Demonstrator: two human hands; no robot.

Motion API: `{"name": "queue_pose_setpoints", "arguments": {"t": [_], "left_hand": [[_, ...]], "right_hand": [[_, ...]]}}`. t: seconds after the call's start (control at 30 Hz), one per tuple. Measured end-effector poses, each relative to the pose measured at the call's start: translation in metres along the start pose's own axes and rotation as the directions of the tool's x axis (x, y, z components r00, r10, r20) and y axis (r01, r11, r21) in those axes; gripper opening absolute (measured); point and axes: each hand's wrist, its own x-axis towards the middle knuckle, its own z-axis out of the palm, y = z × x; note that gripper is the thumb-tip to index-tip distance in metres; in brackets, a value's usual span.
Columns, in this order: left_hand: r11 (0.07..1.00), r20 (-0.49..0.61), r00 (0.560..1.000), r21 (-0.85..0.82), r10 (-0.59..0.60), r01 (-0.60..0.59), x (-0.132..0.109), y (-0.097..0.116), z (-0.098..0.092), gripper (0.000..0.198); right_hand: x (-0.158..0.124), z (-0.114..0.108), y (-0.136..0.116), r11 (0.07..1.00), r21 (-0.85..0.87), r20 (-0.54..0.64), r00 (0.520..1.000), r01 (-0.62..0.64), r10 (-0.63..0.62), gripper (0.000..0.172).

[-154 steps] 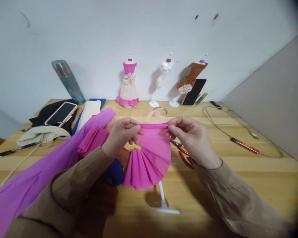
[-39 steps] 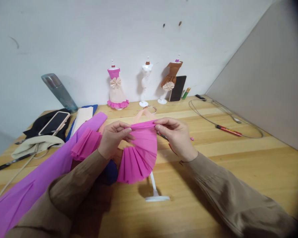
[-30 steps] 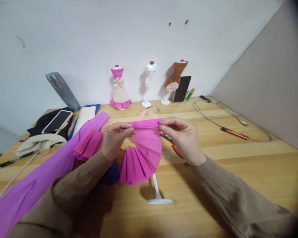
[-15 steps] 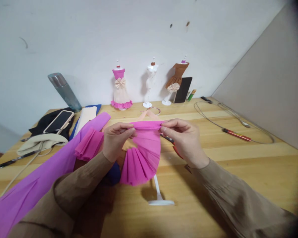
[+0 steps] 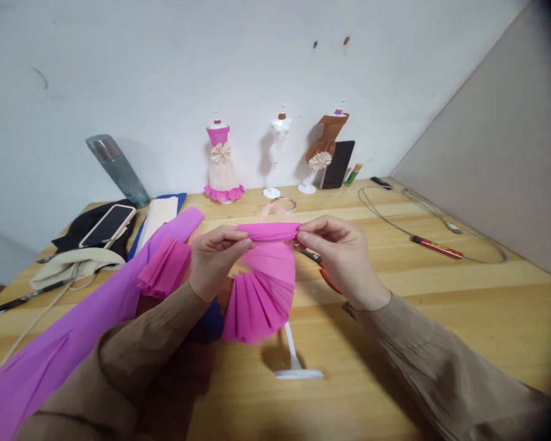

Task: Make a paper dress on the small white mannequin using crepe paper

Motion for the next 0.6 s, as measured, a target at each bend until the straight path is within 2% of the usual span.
{"name": "queue_pose_setpoints", "arguments": {"t": [0.13,0.33,0.5,0.6], "left_hand": [[0.999,0.023,0.998,-0.005,-0.054,0.054,-0.0008,0.0017,0.0012,0.019],[0.998,0.037,0.997,-0.014,-0.065,0.066,-0.0012,0.004,0.0018,0.019],[0.999,0.048,0.998,0.022,-0.036,0.035,0.0009,0.0027,-0.0013,0.019],[0.992,0.059,0.998,0.116,0.039,-0.045,0.0042,0.0002,-0.0054,0.024]], "right_hand": [[-0.0005,-0.0008,0.0038,1.0,0.007,-0.03,0.999,0.019,-0.019,0.015],[-0.0004,-0.0014,0.0071,0.999,0.043,-0.038,0.999,0.031,-0.03,0.013],[-0.0009,0.0002,0.0054,0.999,0.042,-0.038,0.999,0.007,-0.005,0.017],[-0.0009,0.001,0.0053,0.999,0.035,-0.042,0.999,0.011,-0.01,0.019]]}}
